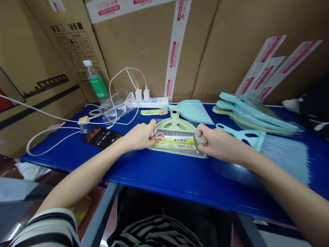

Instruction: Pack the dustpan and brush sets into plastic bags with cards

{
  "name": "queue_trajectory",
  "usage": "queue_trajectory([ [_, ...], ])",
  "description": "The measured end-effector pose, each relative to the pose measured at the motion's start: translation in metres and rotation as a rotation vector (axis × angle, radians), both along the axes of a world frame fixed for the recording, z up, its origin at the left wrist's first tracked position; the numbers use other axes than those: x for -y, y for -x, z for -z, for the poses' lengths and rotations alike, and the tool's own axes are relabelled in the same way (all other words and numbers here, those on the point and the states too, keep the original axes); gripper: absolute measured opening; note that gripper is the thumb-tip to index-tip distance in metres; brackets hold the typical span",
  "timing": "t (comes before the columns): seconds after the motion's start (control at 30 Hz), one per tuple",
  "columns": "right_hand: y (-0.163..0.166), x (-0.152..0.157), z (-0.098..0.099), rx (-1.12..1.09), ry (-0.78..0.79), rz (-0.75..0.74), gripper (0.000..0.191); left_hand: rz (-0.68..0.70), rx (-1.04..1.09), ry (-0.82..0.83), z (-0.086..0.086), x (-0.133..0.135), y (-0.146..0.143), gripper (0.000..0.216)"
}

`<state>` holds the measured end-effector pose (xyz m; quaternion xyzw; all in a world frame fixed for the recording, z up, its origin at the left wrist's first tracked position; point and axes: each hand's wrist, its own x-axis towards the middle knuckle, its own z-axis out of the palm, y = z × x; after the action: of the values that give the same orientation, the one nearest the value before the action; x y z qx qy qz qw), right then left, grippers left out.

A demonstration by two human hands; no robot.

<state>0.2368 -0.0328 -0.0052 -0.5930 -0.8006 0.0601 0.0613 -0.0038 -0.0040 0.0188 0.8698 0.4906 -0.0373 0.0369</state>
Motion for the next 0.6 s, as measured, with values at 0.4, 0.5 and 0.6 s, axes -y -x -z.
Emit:
queue_trajectory([
  [0.4, 0.0006, 0.0018, -0.0022, -0.020, 0.049, -0.022, 0.020, 0.003, -0.011, 0.044, -0.0029, -0.0002, 0.0007, 0.023],
  [0.5, 0.0014, 0.0022, -0.0022, -0.014, 0.055, -0.026, 0.020, 0.008, -0.028, 0.050, -0.0032, 0.0004, 0.0012, 0.023],
  [0.6, 0.0056, 0.0039, -0.0059, 0.022, 0.094, 0.029, 0.020, 0.014, -0.055, 0.046, -0.0030, 0.0006, 0.0015, 0.023],
])
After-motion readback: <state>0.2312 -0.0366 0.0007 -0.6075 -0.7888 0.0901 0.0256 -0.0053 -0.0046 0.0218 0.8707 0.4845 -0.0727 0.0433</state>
